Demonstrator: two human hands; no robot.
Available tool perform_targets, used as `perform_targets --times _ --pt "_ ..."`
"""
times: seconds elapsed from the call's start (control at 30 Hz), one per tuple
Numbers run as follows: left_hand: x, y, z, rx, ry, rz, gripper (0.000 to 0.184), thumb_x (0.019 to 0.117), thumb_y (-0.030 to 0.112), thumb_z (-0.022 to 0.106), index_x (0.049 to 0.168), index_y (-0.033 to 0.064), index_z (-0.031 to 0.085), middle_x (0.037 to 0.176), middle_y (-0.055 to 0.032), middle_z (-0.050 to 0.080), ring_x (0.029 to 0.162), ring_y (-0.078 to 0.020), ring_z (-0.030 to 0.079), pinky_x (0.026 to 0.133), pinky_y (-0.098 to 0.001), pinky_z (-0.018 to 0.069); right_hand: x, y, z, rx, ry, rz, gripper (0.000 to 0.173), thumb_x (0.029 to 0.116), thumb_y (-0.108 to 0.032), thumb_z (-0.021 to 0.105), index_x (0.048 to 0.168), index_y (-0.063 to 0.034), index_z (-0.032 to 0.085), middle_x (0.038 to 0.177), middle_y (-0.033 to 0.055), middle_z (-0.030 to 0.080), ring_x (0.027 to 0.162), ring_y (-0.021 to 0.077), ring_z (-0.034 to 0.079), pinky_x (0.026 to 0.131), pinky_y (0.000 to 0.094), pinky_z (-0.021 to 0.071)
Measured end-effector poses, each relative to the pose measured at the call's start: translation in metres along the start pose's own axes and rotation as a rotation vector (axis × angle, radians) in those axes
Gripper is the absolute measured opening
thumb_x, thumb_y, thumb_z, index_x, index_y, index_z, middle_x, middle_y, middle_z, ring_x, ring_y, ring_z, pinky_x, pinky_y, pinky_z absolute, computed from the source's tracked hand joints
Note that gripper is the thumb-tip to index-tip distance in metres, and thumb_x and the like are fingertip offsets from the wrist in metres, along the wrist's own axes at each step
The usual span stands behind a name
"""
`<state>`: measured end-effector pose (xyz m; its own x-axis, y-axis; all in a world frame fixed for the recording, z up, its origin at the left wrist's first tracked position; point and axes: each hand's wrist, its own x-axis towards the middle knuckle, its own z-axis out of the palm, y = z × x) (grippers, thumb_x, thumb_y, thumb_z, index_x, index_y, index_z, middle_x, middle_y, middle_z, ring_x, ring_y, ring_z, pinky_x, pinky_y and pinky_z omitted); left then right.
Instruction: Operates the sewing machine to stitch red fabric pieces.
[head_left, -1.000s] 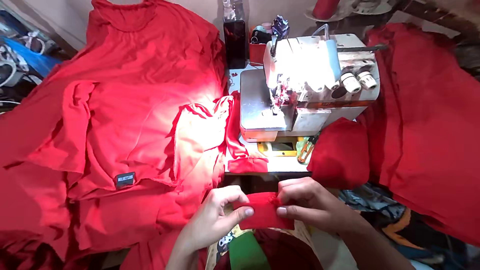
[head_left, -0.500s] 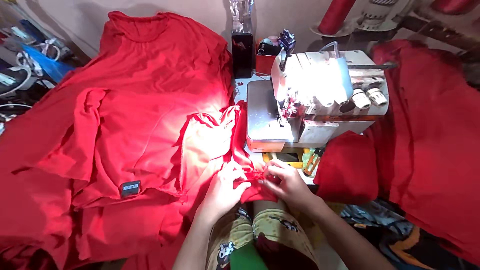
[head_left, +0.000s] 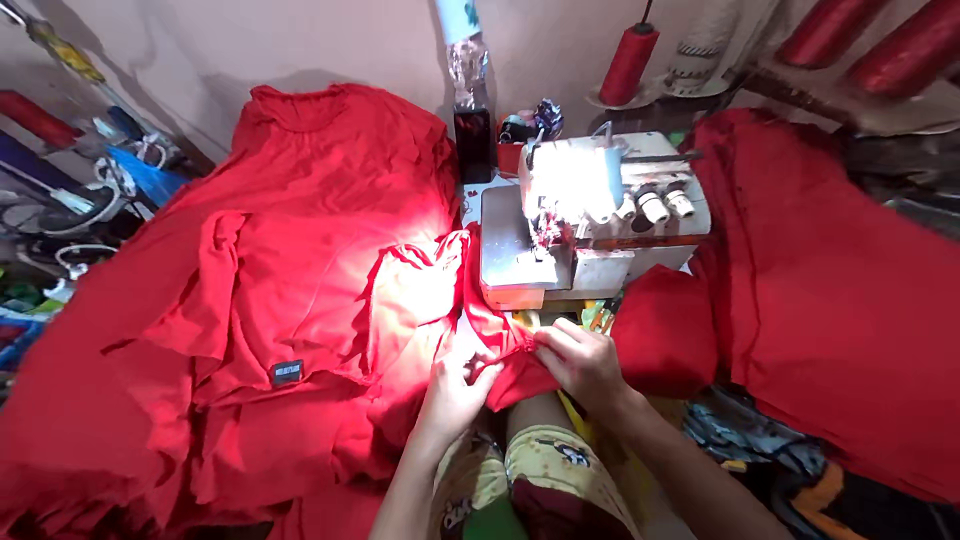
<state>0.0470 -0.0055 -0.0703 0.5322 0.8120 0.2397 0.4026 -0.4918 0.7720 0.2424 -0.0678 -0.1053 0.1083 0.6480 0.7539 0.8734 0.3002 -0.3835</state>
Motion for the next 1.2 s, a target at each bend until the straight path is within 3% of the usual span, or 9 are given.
perform_targets --times 0.1,0.2,0.3,0.43,0.53,0.83,0.93,1.03,1.2 --pt "0.036 0.023 0.013 0.137 0.302 0.287 0.014 0.0926 0.006 0.062 0.091 -0.0029 0.073 0.093 -0.0132 0.071 0.092 -0.0133 0.068 0.087 -0.0239 0.0541 0.017 0.008 0.007 0.215 0.225 0.191 0.015 0.0885 -0.011 0.066 0.082 0.0005 0.074 0.077 0.0094 0.07 0.068 0.0094 0.064 0.063 0.0205 0.0516" --pt "0.087 0.045 0.036 0.478 0.468 0.453 0.017 0.0895 0.003 0.056 0.092 -0.0017 0.073 0.094 -0.0185 0.072 0.094 -0.0361 0.068 0.083 -0.0506 0.0488 0.04 0.005 0.025 0.574 0.565 0.509 0.005 0.085 0.0 0.07 0.08 0.0009 0.069 0.079 -0.0022 0.069 0.071 -0.0059 0.063 0.068 0.0113 0.0541" --pt "0.124 0.043 0.044 0.591 0.286 0.28 0.017 0.0898 0.012 0.067 0.1 0.0005 0.075 0.099 -0.0225 0.07 0.102 -0.0473 0.064 0.088 -0.0669 0.0436 0.049 0.0 0.031 0.963 0.639 0.956 0.016 0.0931 0.006 0.062 0.08 -0.0026 0.063 0.072 -0.0006 0.067 0.062 0.0027 0.063 0.059 0.019 0.0547" --pt "0.134 0.042 0.035 0.558 0.01 0.033 0.031 0.0959 0.027 0.063 0.105 -0.001 0.074 0.111 -0.0261 0.068 0.118 -0.0475 0.057 0.101 -0.0678 0.0337 0.035 -0.006 0.01 1.357 0.45 1.339 0.026 0.1075 -0.007 0.042 0.089 -0.0047 0.06 0.076 0.0033 0.067 0.059 0.0069 0.062 0.051 0.0193 0.0501" --pt "0.137 0.043 0.038 0.565 0.01 0.048 0.026 0.0914 0.025 0.067 0.092 0.0004 0.074 0.097 -0.023 0.068 0.108 -0.0454 0.06 0.093 -0.0665 0.0367 0.027 -0.007 0.009 1.27 0.458 1.223 0.027 0.1 -0.002 0.045 0.079 -0.0074 0.061 0.071 0.0001 0.066 0.059 0.0044 0.061 0.054 0.0184 0.0519" --pt "0.18 0.028 0.024 0.436 -0.124 0.08 0.017 0.0975 0.022 0.067 0.106 0.0082 0.071 0.103 -0.0129 0.068 0.105 -0.0349 0.061 0.094 -0.0634 0.0421 0.05 0.026 0.039 0.787 0.4 0.882 0.03 0.087 0.002 0.063 0.063 -0.0124 0.052 0.058 -0.01 0.049 0.05 -0.0049 0.044 0.049 0.0125 0.0379" --pt "0.181 0.029 0.001 0.347 -0.099 0.214 0.024 0.092 0.015 0.072 0.113 0.0027 0.068 0.12 -0.0201 0.065 0.115 -0.0417 0.057 0.09 -0.0622 0.0449 0.051 0.032 0.039 0.839 0.359 0.89 0.028 0.0896 0.003 0.06 0.065 -0.0096 0.054 0.058 -0.0086 0.049 0.05 -0.0033 0.044 0.05 0.0143 0.0397" --pt "0.179 0.035 -0.025 0.271 -0.334 0.356 0.023 0.0803 0.016 0.079 0.101 0.0059 0.074 0.113 -0.0118 0.067 0.114 -0.028 0.059 0.097 -0.0473 0.0482 0.052 0.032 0.04 0.805 0.372 0.832 0.026 0.0897 0.003 0.06 0.067 -0.0078 0.055 0.059 -0.0094 0.049 0.051 -0.0051 0.043 0.051 0.0129 0.0383" --pt "0.186 0.06 -0.029 0.39 -0.491 0.273 0.015 0.0965 0.012 0.065 0.102 0.0037 0.076 0.111 -0.0138 0.07 0.118 -0.0323 0.058 0.104 -0.0563 0.0405 0.05 0.027 0.041 0.356 0.497 0.579 0.017 0.0866 -0.011 0.073 0.087 0.0037 0.064 0.076 0.0024 0.059 0.066 -0.0027 0.051 0.062 0.0107 0.0435"
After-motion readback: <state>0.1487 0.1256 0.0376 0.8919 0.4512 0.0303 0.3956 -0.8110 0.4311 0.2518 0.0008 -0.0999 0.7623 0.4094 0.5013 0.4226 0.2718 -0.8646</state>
